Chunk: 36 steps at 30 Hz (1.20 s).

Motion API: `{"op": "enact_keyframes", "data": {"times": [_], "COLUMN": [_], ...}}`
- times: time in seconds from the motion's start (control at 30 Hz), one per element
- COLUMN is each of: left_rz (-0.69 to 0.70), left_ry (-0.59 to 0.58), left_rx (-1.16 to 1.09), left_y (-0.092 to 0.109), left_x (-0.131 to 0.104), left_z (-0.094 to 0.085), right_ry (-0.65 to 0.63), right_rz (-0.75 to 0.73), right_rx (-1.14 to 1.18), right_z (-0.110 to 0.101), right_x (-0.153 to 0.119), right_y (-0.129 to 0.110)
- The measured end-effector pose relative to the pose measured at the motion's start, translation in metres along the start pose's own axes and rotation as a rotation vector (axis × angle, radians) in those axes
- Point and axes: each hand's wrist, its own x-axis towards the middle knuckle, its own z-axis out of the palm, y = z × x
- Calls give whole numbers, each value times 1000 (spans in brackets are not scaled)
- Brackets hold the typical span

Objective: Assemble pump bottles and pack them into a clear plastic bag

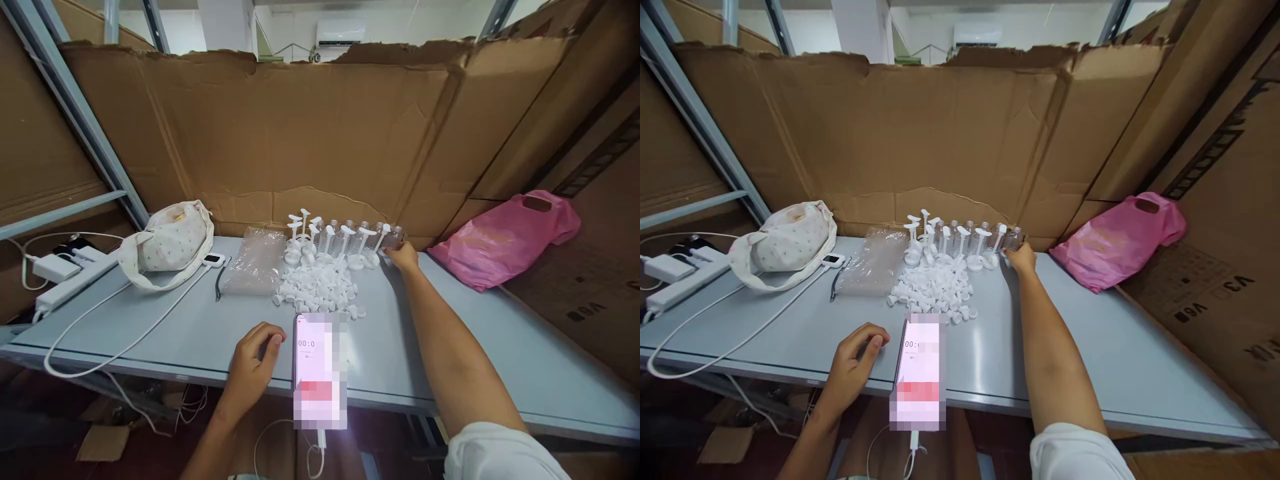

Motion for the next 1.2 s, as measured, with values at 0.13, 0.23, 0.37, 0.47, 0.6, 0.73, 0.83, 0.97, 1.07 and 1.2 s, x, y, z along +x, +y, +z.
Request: {"op": "enact_keyframes", "data": {"times": [0.13, 0.23, 0.37, 0.47, 0.6, 0.73, 0.83, 0.97, 1.07, 1.2], "left_rz": [-1, -4, -8, -7, 9, 74, 169, 286, 326, 335], "left_ry": [-5, -19, -43, -55, -82, -183, -223, -252, -366, -595], "left_rx": [2, 13, 30, 42, 76, 179, 327, 556, 715, 849], "left_y": [0, 0, 2, 2, 5, 16, 28, 46, 57, 61], "left_x": [0, 1, 2, 3, 5, 12, 24, 55, 86, 122], "left_z": [-1, -1, -1, 0, 0, -7, -17, -25, -23, -9], "right_ry": [103, 250, 422, 449, 358, 203, 98, -39, -148, -242], "right_rz": [6, -17, -176, -414, -694, -733, -744, -661, -561, -465], "right_rx": [144, 274, 433, 626, 827, 879, 951, 994, 1000, 1012], "right_z": [-10, -28, -61, -82, -96, -93, -85, -70, -59, -48], "right_x": [-8, -12, -26, -52, -100, -141, -159, -170, -175, -180], "right_y": [-2, -13, -39, -62, -82, -86, -85, -82, -78, -71]}}
